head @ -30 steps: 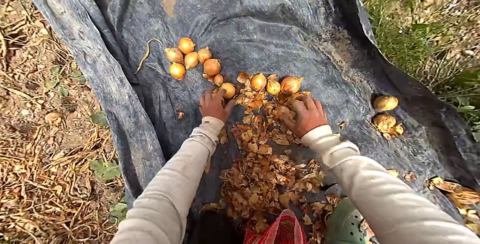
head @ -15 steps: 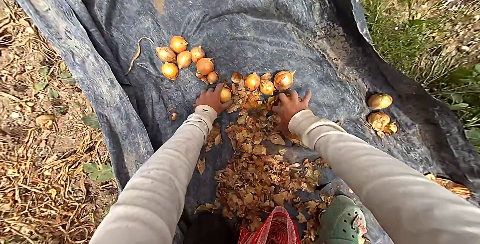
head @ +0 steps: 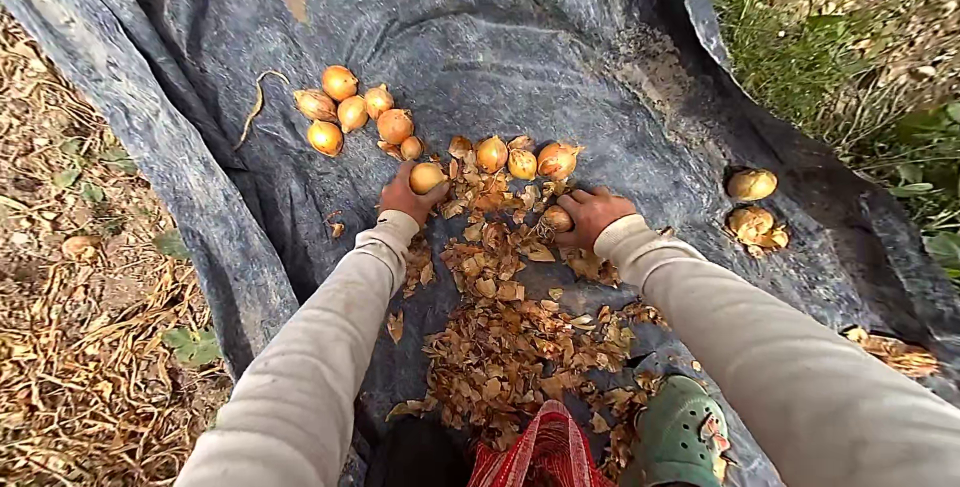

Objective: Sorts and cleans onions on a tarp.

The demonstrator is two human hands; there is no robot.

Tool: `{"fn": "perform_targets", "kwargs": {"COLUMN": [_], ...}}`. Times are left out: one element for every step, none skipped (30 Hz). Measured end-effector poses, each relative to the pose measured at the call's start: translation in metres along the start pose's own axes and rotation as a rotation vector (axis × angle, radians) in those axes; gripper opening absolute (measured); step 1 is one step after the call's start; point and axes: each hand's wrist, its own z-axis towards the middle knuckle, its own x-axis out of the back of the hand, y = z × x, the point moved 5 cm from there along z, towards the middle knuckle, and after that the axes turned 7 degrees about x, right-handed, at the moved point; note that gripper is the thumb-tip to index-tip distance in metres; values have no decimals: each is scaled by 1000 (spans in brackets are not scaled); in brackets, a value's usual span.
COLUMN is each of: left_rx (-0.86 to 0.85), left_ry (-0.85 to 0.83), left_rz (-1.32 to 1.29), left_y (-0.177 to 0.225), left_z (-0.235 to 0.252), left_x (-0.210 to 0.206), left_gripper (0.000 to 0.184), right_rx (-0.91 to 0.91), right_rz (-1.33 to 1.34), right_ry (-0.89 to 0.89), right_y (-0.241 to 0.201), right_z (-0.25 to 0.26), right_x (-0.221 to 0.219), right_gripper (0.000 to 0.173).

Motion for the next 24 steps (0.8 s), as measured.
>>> {"fn": "perform_targets", "kwargs": {"left_rx": [-56,-127,-197,-253,-281,-287,-274,-242,-199,-153,-113,-81,-57,-37,-23,-18,-21,-28,-27,-24,-23,-23,-18,-1], "left_ry": [-1,-18,-52,-95,-138,-174,-204,-222,-228,-228,-227,-227,-227,-228,-225,-219,-212,-208,-211,-216,-225,-245,-271,-318], "left_rz": [-90,-173,-252,-325,-397,-461,-513,-550,-572,-575,-567,-558,-553,-550,-561,-587,-628,-694,-775,-846,-914,-978,-1045,-1112], "left_y": [4,11,22,35,51,66,81,94,105,114,120,124,125,123,120,116,114,111,107,101,93,84,71,58], "left_z": [-2,-6,-9,-13,-16,-19,-19,-19,-19,-18,-16,-14,-12,-10,-8,-7,-8,-10,-13,-18,-24,-35,-51,-72], "left_x": [-1,-2,-3,-6,-8,-12,-16,-20,-24,-28,-32,-36,-41,-48,-55,-61,-65,-68,-70,-71,-72,-72,-72,-72], "left_gripper": [75,71,68,65,62,59,57,56,56,56,56,58,58,59,59,59,58,58,58,59,61,62,63,65], "right_rx": [-14,-43,-76,-91,-94,-108,-126,-154,-180,-197,-201,-195,-187,-179,-176,-177,-181,-180,-174,-161,-144,-115,-64,12], "right_rz": [74,197,346,491,618,729,825,923,1010,1084,1142,1179,1196,1197,1205,1235,1265,1293,1323,1354,1387,1441,1493,1550], "right_ry": [44,117,221,356,483,547,569,558,537,523,504,479,458,453,462,471,495,524,549,563,567,553,542,536], "right_y": [4,8,14,20,24,25,24,22,20,17,13,9,5,2,0,-2,-3,-3,-5,-7,-10,-14,-18,-23], "right_z": [0,-4,-7,-10,-12,-13,-12,-10,-4,1,8,14,20,26,32,37,40,41,39,33,24,12,-3,-20], "right_x": [4,8,11,14,18,26,36,45,52,58,60,59,56,51,45,40,36,33,31,31,30,27,17,3], "right_gripper": [69,68,68,65,62,59,57,56,55,54,54,55,55,55,57,59,61,61,59,56,52,51,52,58]}}
